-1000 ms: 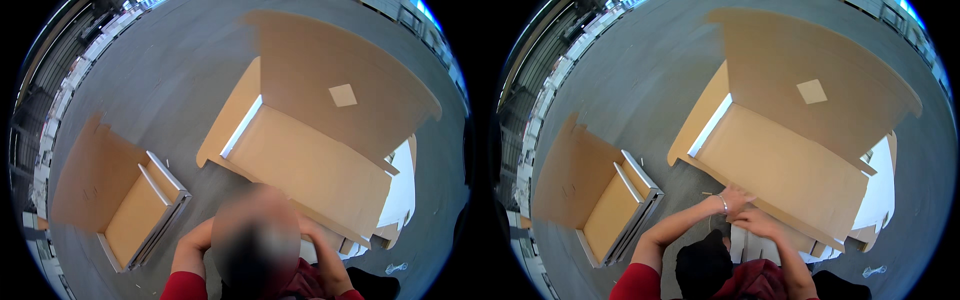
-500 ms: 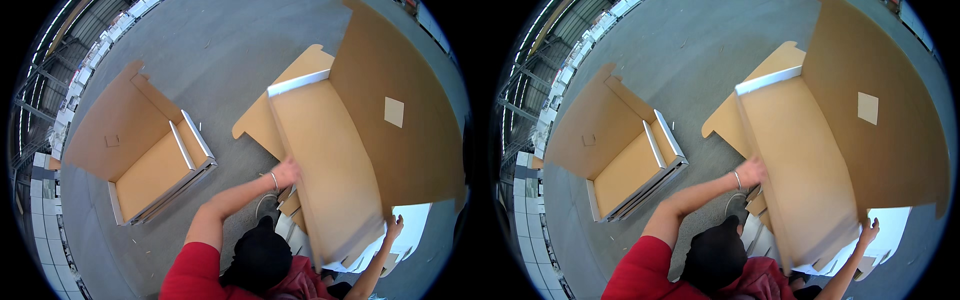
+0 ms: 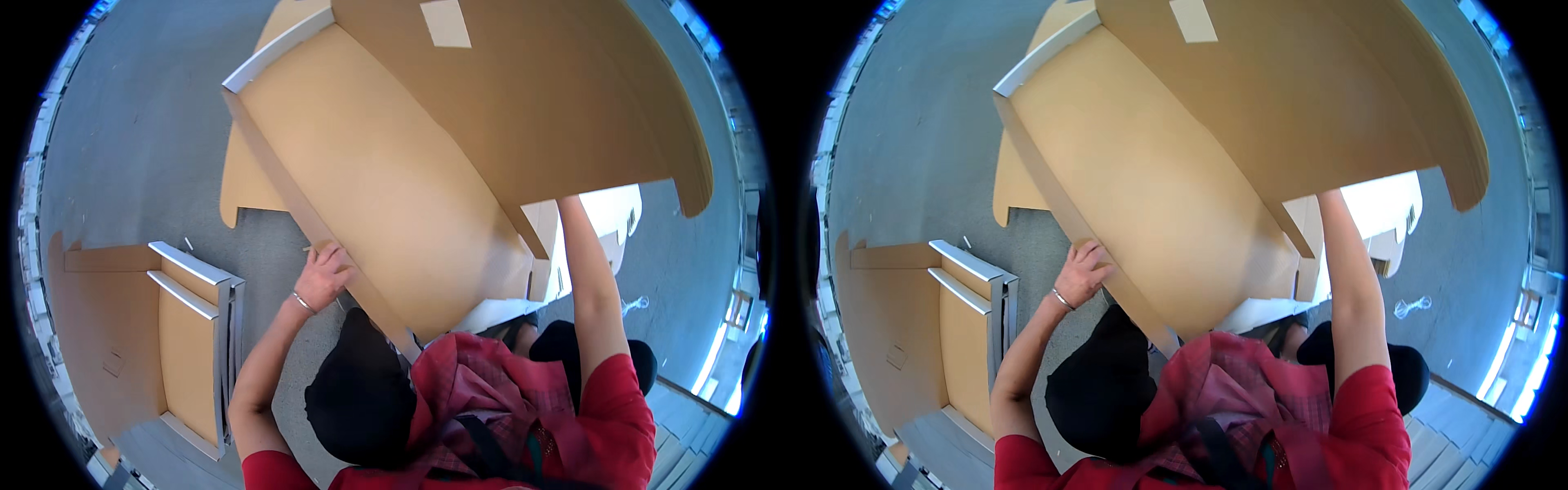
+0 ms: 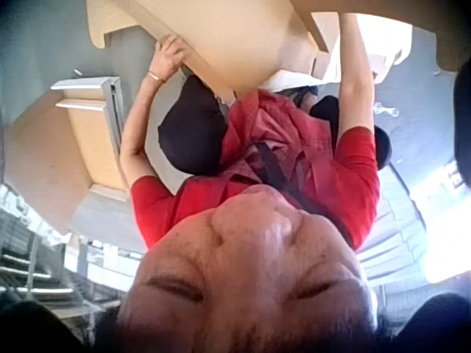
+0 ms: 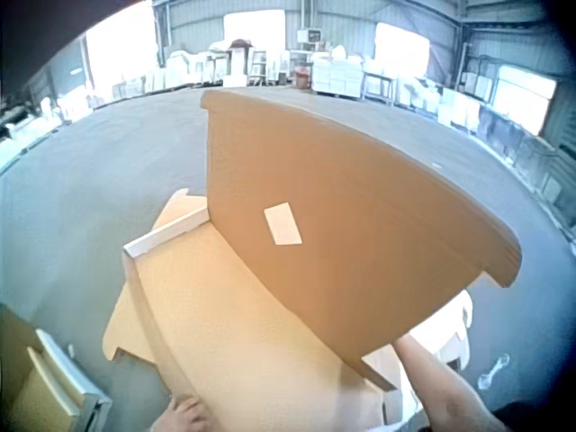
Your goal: The person sits on the floor and assembles flat-packed cardboard boxes. They fold the side flaps and insert white plastic strips into slots to form the box structure. The person repeats this process for multiple boxes, stacking the finished ones nearby.
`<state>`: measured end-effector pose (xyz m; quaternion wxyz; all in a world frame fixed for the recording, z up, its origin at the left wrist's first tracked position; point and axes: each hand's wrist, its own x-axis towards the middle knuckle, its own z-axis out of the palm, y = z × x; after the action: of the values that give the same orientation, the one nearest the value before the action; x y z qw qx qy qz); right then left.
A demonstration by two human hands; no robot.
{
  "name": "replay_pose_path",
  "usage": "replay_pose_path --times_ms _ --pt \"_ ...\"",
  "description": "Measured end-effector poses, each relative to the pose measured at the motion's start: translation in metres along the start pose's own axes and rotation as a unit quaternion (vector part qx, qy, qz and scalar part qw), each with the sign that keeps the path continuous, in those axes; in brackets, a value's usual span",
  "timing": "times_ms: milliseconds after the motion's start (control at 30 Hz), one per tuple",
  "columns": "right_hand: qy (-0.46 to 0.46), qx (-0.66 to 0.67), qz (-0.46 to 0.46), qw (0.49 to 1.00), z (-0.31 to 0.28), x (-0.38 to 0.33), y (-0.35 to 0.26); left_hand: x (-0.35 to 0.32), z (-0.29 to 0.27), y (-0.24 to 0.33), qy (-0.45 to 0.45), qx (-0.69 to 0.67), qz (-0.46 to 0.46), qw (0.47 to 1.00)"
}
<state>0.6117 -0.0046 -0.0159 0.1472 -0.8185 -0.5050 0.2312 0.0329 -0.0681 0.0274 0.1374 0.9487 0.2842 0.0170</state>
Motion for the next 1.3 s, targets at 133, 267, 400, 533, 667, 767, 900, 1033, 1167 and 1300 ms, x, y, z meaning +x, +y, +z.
replay_pose_path --times_ms 133,267,400,533,667,767,900,1033,1167,1300 --pt "-0.059 0.029 -0.007 0.998 0.007 0.005 -0.013 0.005 0.0 -0.017 0.015 -0.006 0.026 1.0" --pt "-0.144 0.097 -0.007 0.985 0.02 -0.007 -0.016 0.012 -0.007 0.002 -0.031 0.009 0.009 0.999" --pt "-0.206 0.242 0.043 0.947 0.029 -0.052 -0.007 -0.01 0.025 0.04 -0.042 0.023 0.062 0.997" --pt "-0.202 0.333 0.139 0.911 0.042 -0.096 -0.014 -0.013 0.059 0.049 0.033 0.03 0.102 0.994" --pt "-0.173 0.423 0.104 0.883 0.038 -0.111 -0.01 0.005 0.044 0.038 0.059 -0.01 0.094 0.994" --pt "-0.14 0.358 0.058 0.921 0.031 -0.114 -0.036 0.013 0.027 0.013 0.067 0.026 0.057 0.996" --pt "-0.113 0.108 0.029 0.987 0.035 -0.087 -0.052 0.021 0.013 -0.004 0.056 0.076 -0.011 0.995" --pt "-0.118 -0.009 -0.004 0.993 0.044 -0.06 -0.056 0.012 0.015 0.008 0.007 0.076 0.037 0.996" --pt "-0.094 -0.039 -0.086 0.991 0.055 -0.061 -0.068 -0.004 0.026 0.017 0.005 0.079 0.058 0.995" --pt "-0.191 0.049 0.016 0.98 0.039 -0.072 -0.11 -0.018 0.022 0.014 0.054 0.008 0.039 0.998"
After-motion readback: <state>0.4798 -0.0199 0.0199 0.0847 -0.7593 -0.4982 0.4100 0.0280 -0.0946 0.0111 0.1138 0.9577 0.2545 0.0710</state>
